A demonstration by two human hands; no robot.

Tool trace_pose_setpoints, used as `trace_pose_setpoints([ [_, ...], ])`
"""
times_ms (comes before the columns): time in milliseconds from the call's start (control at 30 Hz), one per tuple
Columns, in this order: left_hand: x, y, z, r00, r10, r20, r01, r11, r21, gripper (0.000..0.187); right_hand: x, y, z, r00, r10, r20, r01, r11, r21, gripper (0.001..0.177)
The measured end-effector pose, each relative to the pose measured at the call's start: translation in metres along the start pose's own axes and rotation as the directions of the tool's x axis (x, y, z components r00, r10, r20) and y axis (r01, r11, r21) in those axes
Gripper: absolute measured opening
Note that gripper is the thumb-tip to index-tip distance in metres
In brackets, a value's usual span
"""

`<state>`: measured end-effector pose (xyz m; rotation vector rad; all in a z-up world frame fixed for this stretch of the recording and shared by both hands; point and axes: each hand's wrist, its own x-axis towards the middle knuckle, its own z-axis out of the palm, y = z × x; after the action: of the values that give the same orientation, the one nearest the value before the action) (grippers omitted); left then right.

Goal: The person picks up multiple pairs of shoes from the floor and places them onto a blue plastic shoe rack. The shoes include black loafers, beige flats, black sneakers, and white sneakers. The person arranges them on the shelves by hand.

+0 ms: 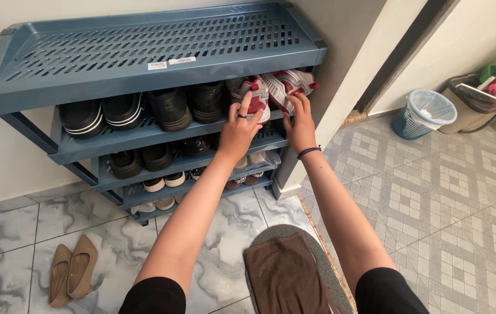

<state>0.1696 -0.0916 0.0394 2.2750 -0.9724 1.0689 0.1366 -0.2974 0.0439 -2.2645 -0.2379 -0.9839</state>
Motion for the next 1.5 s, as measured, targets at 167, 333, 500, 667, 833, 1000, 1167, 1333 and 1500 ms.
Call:
trace_pose_setpoints([
  [167,0.007,-0.003,0.002,0.999,-0.039,0.018,0.039,0.999,0.0,0.045,0.008,-0.002,0.001,0.998,0.027,0.061,-0.03,0.998,0.049,0.05],
  [333,0.006,-0.006,0.007,0.999,-0.045,0.026,0.045,0.999,-0.017,0.045,0.01,0.002,0.004,0.999,-0.014,0.051,0.014,1.0,-0.004,0.054],
  [500,0.001,-0.01,0.013,1.0,-0.009,0.007,0.009,1.0,0.015,0.044,0.007,0.004,0.006,0.998,-0.019,0.058,0.02,1.0,-0.018,0.059],
  [667,-0.001,-0.018,0.014,1.0,-0.024,0.006,0.024,1.0,-0.017,0.041,0.007,-0.001,0.012,0.996,0.001,0.084,0.001,1.0,-0.025,0.066],
  [833,0.001,-0.021,0.019,1.0,-0.022,0.0,0.022,1.0,-0.001,0.042,0.01,0.001,0.013,0.995,0.001,0.096,0.002,1.0,-0.027,0.067],
  [1000,0.0,-0.029,0.023,1.0,-0.013,-0.021,0.013,1.0,0.006,0.042,0.014,0.006,0.015,0.992,-0.016,0.125,0.02,0.999,-0.029,0.069],
  [1167,0.003,-0.037,0.027,0.998,-0.059,0.004,0.059,0.998,-0.001,0.04,0.02,0.01,0.024,0.989,-0.018,0.144,0.024,0.999,-0.044,0.069],
  [1333,0.006,-0.039,0.033,0.998,-0.065,-0.003,0.065,0.998,0.009,0.04,0.026,0.016,0.03,0.99,-0.007,0.143,0.016,0.998,-0.059,0.069],
  [1500,0.008,-0.039,0.039,0.997,-0.079,-0.014,0.079,0.997,0.012,0.041,0.029,0.017,0.034,0.99,0.004,0.143,0.005,0.998,-0.059,0.07],
])
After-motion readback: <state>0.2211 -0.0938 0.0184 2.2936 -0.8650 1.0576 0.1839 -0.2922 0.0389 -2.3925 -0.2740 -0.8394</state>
